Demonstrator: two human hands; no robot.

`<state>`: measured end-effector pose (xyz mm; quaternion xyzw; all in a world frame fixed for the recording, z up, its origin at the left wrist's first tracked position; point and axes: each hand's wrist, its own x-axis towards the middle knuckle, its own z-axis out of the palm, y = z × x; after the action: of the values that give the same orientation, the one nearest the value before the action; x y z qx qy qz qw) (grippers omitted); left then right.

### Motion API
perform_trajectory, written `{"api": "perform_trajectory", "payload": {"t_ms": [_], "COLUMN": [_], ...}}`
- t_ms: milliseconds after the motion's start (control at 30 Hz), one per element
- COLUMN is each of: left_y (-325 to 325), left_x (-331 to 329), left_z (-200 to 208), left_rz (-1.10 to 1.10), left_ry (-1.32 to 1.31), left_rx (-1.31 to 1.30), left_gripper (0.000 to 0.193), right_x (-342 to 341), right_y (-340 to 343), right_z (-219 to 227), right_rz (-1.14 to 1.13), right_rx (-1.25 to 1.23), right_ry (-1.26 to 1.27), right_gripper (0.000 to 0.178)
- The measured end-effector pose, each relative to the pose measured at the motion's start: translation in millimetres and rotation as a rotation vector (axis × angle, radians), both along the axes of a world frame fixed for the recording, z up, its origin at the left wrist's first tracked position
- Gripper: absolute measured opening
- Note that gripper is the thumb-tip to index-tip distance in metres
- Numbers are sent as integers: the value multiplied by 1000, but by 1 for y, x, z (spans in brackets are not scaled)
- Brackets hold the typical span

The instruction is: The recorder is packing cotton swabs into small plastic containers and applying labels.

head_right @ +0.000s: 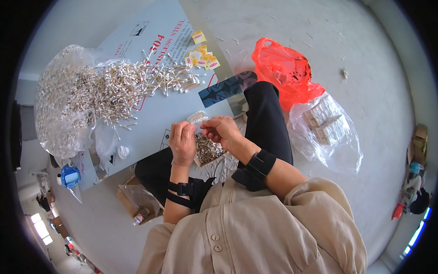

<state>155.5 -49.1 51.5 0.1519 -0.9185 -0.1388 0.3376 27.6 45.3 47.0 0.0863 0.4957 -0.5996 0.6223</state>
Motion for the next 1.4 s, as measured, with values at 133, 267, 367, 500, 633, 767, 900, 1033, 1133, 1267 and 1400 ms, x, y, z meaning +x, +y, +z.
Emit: {"api": "perform_trajectory", "payload": {"t_ms": [133,267,367,500,633,767,900,1033,1133,1267,1400], "left_y": [-3,-12,-15,-19,-22,-22,-21,-21,-19,-15,-13], "left_x": [-4,-6,-7,-4,5,6,2,-2,-5,-7,-2], "left_z": [8,9,10,5,4,0,-2,-7,-2,-2,-9], "left_rz": [57,44,27,9,36,50,62,103,90,66,87], "left_ry": [16,52,44,45,75,122,142,54,40,75,75], "left_rx": [94,198,259,390,577,501,411,324,300,335,361], "left_gripper": [18,16,18,15,17,13,13,13,12,10,10], "right_x": [-5,-6,-14,-18,-18,-17,-17,-17,-18,-10,-7], "right_y": [6,-2,-12,-16,-18,-20,-21,-24,-28,-34,-43], "right_z": [5,18,14,4,-1,-1,-3,1,11,14,7], "right_rz": [54,-3,97,190,186,184,185,146,171,304,290], "right_rx": [-94,-238,-384,-424,-428,-412,-421,-432,-473,-502,-573], "right_ry": [202,1201,1387,1248,1260,1307,1333,1499,1793,1905,1949], "right_gripper": [13,17,18,11,10,8,8,10,11,11,14]}}
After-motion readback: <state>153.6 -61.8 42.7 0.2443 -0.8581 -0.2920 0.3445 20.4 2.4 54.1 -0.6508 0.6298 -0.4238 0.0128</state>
